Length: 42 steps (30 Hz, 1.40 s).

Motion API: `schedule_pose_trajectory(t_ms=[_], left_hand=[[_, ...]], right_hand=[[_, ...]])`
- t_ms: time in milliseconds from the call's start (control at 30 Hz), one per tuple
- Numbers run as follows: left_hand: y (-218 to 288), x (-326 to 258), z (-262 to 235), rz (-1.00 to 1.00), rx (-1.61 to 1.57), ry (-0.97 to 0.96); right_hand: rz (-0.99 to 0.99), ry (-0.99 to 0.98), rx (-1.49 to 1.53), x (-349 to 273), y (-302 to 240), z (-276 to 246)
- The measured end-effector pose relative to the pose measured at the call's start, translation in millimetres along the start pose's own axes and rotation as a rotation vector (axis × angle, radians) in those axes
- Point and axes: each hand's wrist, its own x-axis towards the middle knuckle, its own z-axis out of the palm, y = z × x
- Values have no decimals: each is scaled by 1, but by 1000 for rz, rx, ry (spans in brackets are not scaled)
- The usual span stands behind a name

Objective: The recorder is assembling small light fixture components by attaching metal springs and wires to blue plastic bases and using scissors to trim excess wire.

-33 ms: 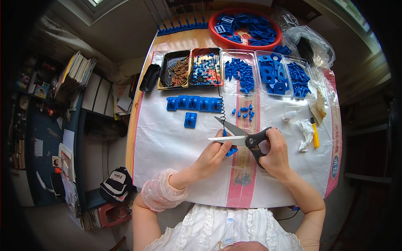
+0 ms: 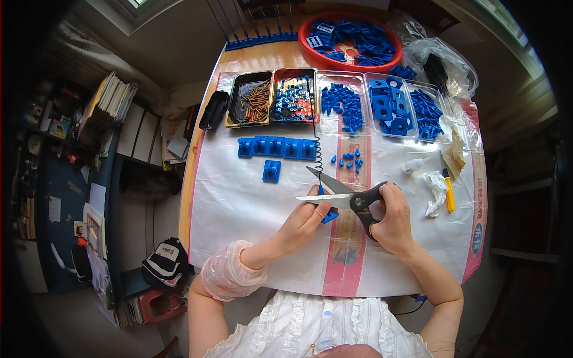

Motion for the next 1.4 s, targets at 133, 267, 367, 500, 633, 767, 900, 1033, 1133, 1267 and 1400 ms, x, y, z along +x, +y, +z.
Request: schedule_pose_trajectory(t_ms=[133,267,367,500,633,767,900,1033,1133,1267,1400], left_hand=[[-3,-1,-2,-10,-9,-16],[2,-1,0,-74,-179,-20],[-1,1,0,-89,-268,-34],[0,2,-2,-68,-275,-48],[3,1,1,-138,-341,-28],[4,1,-2,-141,-350,-52],[7,2,0,-138,-390,-41],[12,3,-3,-166,-409,-69],[13,3,-6,-179,-424,-95],[8,5,-7,-170,-421,-130],[3,6,-7,-143,-366,-115]], right_hand=[[21,-14,-9,-2,1,0],[18,-7,-6,-2,1,1],[28,-11,11,-1,-1,0],[26,-10,11,-2,-1,0],[31,-37,25,-5,2,3],[30,-39,19,-4,-1,2],[32,-44,12,-5,-2,1],[28,-35,9,-5,-1,1],[-10,4,23,-4,-2,2],[20,2,46,-4,-3,2],[55,19,73,-5,-1,3]])
